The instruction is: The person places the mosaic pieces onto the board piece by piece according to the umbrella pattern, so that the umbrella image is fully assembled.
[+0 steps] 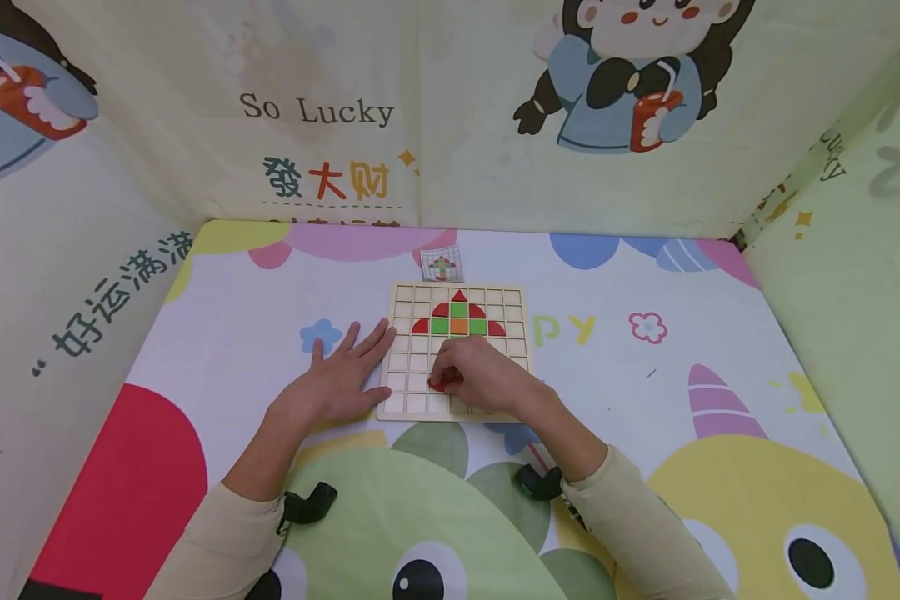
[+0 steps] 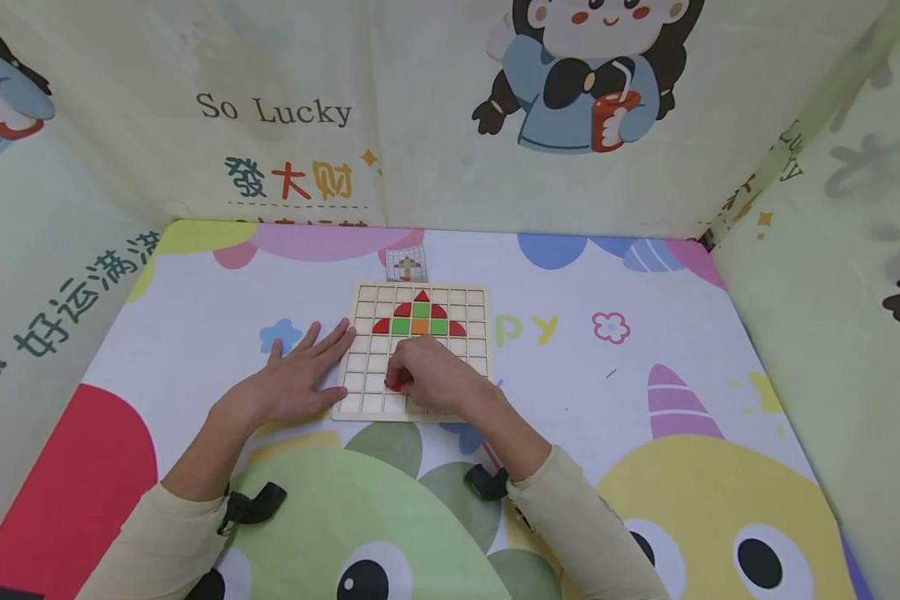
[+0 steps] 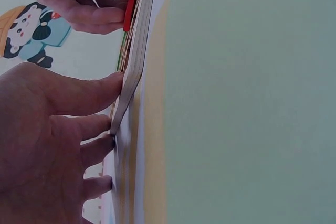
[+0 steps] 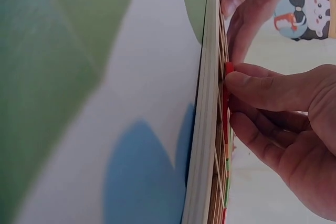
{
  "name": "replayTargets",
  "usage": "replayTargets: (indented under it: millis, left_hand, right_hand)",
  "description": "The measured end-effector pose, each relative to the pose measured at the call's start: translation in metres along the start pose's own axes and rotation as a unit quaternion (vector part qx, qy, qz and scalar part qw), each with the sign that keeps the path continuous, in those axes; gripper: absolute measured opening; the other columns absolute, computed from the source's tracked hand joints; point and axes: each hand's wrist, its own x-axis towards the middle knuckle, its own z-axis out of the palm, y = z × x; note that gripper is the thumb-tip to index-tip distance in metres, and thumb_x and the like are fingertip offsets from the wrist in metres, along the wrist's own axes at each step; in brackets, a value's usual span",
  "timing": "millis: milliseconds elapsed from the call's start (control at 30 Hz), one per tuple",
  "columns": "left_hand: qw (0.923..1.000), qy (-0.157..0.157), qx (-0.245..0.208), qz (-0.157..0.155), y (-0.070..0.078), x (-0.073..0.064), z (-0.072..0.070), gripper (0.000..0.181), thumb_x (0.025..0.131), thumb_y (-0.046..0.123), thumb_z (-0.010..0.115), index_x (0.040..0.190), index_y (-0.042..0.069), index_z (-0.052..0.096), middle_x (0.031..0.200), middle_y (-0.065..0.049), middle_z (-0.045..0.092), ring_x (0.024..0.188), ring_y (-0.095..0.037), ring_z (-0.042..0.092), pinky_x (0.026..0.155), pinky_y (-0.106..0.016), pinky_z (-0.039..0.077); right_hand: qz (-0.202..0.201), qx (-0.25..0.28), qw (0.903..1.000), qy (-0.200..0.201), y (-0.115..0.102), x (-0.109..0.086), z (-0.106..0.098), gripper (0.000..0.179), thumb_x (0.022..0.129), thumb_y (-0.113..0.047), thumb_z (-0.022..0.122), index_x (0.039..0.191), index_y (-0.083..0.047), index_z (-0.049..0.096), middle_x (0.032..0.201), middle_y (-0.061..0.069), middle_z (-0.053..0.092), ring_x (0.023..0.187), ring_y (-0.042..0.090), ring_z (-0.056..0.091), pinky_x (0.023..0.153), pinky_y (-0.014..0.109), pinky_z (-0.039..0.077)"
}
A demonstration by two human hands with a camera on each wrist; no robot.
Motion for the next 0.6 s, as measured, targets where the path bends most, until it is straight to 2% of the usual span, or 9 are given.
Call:
replayTargets:
  millis: [400,600]
  left_hand:
    - [1.0,0.001,0.0,-0.003,-0.0002,0.0003,0.0006,0.085,0.102,0.041,0.06,0.169,0.02,0.013,0.178,0.001,0.005,0.162,-0.042,0.002,0.117,-0.082,0.002]
    - [1.0,0.002,0.0,-0.002,0.0,0.0,0.0006,0.085,0.101,0.041,0.061,0.169,0.02,0.013,0.178,0.001,0.005,0.162,-0.042,0.003,0.116,-0.083,0.002]
  right_hand:
    - [0.014,0.001,0.9998,0.011,-0.0012,0.0006,0.001,0.011,0.088,-0.009,0.084,0.098,-0.01,0.081,0.093,-0.001,0.072,0.08,0.01,0.061,0.073,0.019,0.054]
    - [0.023,-0.005,0.9997,0.011,-0.0034,0.0003,0.0012,0.008,0.089,-0.009,0.082,0.097,-0.01,0.081,0.095,0.0,0.073,0.085,0.012,0.063,0.078,0.023,0.057]
